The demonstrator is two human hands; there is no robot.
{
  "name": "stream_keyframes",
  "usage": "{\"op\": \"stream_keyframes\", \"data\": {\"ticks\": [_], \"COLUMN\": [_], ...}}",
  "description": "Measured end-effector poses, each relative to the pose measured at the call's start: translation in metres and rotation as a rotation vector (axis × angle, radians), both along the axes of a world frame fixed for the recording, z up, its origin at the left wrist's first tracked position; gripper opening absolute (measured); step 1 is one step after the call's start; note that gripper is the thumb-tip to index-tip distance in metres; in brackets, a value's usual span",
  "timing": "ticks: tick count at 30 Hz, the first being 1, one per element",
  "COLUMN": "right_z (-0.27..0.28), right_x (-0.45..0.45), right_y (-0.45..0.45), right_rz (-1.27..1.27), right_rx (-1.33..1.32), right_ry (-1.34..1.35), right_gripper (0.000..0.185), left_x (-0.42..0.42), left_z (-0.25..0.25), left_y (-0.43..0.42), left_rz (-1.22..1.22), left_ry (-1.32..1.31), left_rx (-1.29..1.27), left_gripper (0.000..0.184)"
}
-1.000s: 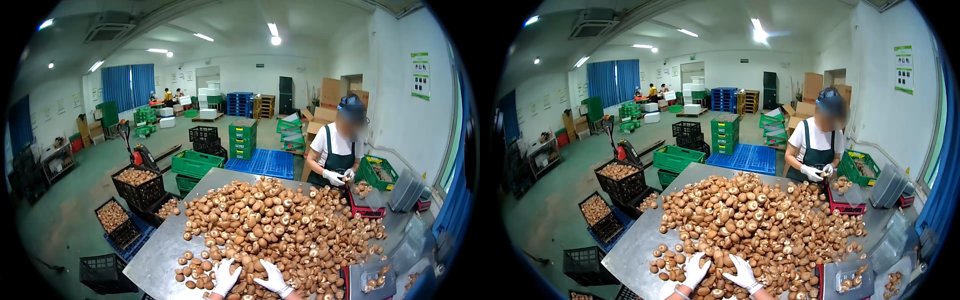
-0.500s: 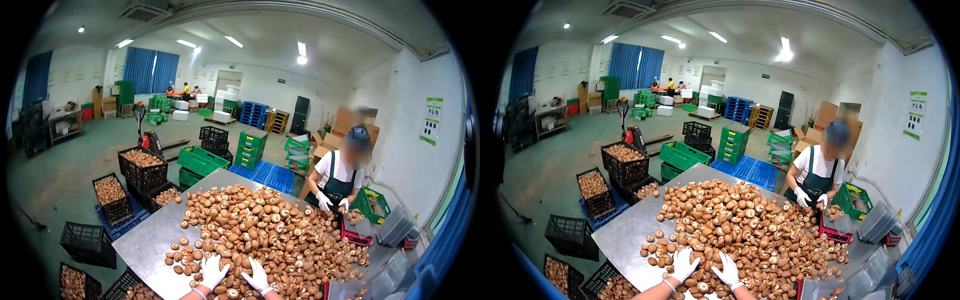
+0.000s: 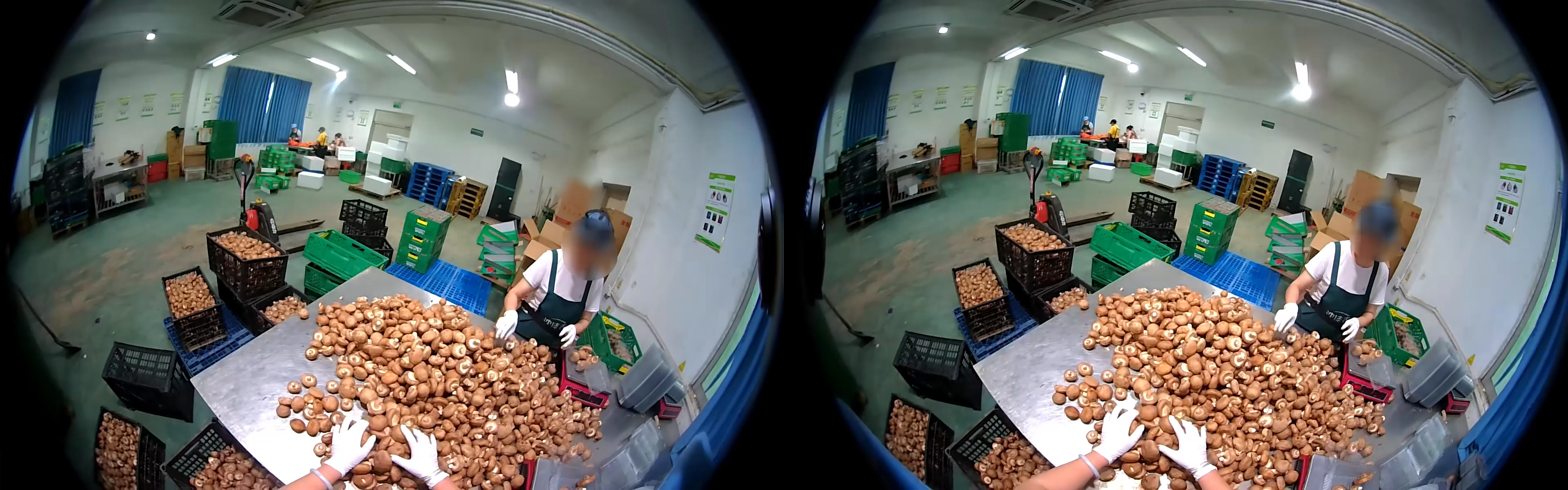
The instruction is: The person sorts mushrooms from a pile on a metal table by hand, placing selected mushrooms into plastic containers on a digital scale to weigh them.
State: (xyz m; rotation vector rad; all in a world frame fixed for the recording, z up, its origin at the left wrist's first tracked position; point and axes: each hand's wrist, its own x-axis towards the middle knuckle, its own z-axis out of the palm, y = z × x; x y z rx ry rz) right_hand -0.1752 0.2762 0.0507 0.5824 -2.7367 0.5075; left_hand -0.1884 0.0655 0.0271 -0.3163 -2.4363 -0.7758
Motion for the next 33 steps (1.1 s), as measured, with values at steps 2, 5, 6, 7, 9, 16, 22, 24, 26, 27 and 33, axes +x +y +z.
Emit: {"op": "stream_keyframes", "data": {"ticks": [2, 5, 6, 7, 9, 16, 22, 24, 26, 27, 33], "right_z": [0.0, 0.003, 0.002, -0.001, -0.005, 0.01, 0.002, 0.0, 0.002, 0.003, 0.029], "right_x": [0.007, 0.017, 0.023, 0.028, 0.038, 0.057, 0.048, 0.044, 0.043, 0.044, 0.037], "right_y": [-0.002, -0.007, -0.009, -0.01, -0.004, 0.022, 0.036, 0.037, 0.04, 0.041, 0.032], "right_rz": [-0.026, -0.051, -0.074, -0.108, -0.109, -0.102, -0.008, -0.004, 0.003, 0.018, -0.111], "right_rx": [0.044, 0.082, 0.141, 0.172, 0.166, 0.102, 0.13, 0.123, 0.106, 0.094, -0.261], "right_ry": [-0.004, -0.047, -0.032, -0.08, -0.047, -0.102, -0.119, -0.151, -0.168, -0.183, -0.163], "right_gripper": [0.084, 0.082, 0.081, 0.079, 0.08, 0.079, 0.077, 0.076, 0.076, 0.075, 0.045], "left_x": [0.008, 0.014, 0.016, 0.017, 0.021, 0.061, 0.091, 0.092, 0.093, 0.094, 0.102], "left_z": [-0.003, -0.001, -0.002, -0.004, -0.004, -0.029, -0.034, -0.017, -0.024, -0.023, -0.018], "left_y": [-0.003, -0.007, -0.007, -0.009, -0.013, -0.04, -0.061, -0.069, -0.077, -0.079, -0.096], "left_rz": [-0.075, -0.088, -0.102, -0.114, -0.134, -0.063, 0.002, 0.014, 0.038, 0.031, 0.044], "left_ry": [-0.07, 0.009, 0.005, -0.015, -0.033, -0.319, -0.335, -0.451, -0.426, -0.42, -0.457], "left_rx": [0.044, 0.044, 0.063, 0.074, 0.116, 0.417, 0.189, 0.196, 0.163, 0.164, 0.25], "left_gripper": [0.037, 0.032, 0.031, 0.031, 0.031, 0.051, 0.061, 0.06, 0.061, 0.058, 0.031]}}
